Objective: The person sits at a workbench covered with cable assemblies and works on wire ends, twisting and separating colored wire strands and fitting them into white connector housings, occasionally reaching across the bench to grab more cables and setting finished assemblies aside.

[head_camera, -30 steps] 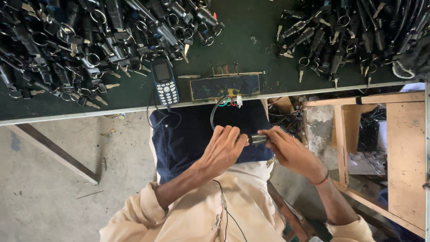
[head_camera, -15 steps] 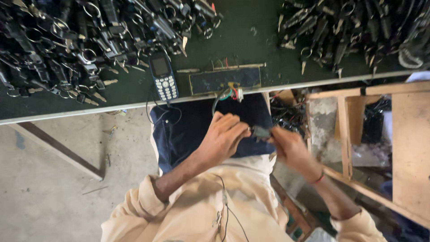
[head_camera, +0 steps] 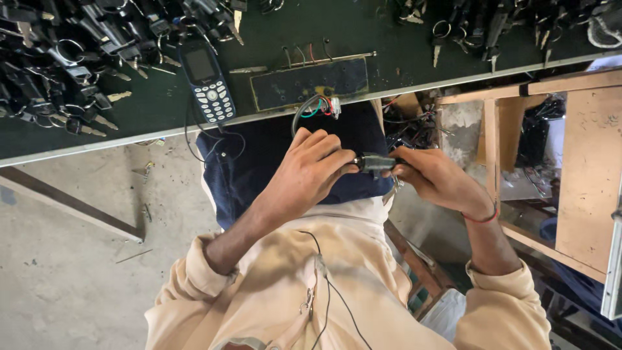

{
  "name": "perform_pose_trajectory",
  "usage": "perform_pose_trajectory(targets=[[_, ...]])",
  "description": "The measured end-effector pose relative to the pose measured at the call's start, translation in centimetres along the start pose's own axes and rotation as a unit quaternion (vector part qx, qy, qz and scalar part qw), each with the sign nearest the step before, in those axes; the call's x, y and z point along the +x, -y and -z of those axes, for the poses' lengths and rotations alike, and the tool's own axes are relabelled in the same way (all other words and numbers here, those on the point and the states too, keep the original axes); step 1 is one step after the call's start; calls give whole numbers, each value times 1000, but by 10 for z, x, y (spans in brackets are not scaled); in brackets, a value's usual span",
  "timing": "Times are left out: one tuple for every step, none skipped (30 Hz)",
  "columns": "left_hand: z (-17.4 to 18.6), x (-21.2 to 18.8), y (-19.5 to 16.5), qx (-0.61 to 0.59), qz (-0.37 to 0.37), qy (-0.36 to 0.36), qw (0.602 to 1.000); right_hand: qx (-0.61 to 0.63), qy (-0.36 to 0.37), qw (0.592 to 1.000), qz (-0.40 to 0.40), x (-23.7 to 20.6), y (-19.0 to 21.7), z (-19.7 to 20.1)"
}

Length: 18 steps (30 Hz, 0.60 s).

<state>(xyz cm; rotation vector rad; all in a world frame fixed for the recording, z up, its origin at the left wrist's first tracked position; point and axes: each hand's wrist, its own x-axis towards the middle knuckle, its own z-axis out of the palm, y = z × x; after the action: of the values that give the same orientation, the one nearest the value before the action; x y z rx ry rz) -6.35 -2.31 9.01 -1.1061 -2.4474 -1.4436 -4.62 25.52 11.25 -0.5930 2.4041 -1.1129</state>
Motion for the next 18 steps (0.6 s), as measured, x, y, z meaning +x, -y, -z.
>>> perform_pose_trajectory(targets=[[-2, -1, 1, -2, 3, -2, 1000, 1, -2, 1000, 10, 1, -1, 0], [-4, -2, 2, -3, 6, -8, 1000, 1, -4, 1000, 19, 0, -1, -2], [-7, -3, 3, -4, 9, -14, 1000, 14, -3, 1000, 11, 1, -2, -3], [-10, -5, 4, -5, 11, -20, 1000, 26, -3, 1000, 2, 1, -3, -5], [-12, -7, 6, -4, 12, -22, 1000, 40, -3, 999, -8, 0, -3, -8], [-14, -8, 7, -3, 12, -25, 1000, 24, -10, 1000, -4, -1, -3, -11], [-16, -10, 9, -2, 12, -29, 1000, 7, -18, 1000, 0, -1, -2, -14], [-16, -10, 9, -6, 16, -23, 1000, -8, -26, 1000, 3, -1, -2, -17], [-16, -11, 9, -11, 21, -16, 1000, -1, -30, 1000, 8, -1, -1, -18], [-14, -11, 9, -13, 26, -10, 1000, 5, -35, 999, 15, -1, 0, -18], [-12, -9, 8, -6, 27, 2, 1000, 11, -40, 999, 23, -1, 1, -18], [-8, -6, 7, 3, 27, 13, 1000, -21, -36, 999, 15, 0, 1, -16], [-4, -2, 6, 15, 25, 25, 999, -52, -35, 998, 8, 1, 2, -13], [1, 1, 2, 32, 25, 20, 999, -83, -35, 996, 1, 2, 2, -10], [4, 4, -5, 49, 25, 13, 998, -61, -36, 997, -14, 2, 2, -6], [7, 8, -12, 66, 25, 6, 997, -39, -35, 998, -28, 3, 3, -2], [9, 11, -19, 109, 1, -20, 994, -18, -33, 998, -44, 3, 3, 1], [9, 12, -27, 151, -20, -45, 987, -34, -29, 998, -33, 3, 4, 3]])
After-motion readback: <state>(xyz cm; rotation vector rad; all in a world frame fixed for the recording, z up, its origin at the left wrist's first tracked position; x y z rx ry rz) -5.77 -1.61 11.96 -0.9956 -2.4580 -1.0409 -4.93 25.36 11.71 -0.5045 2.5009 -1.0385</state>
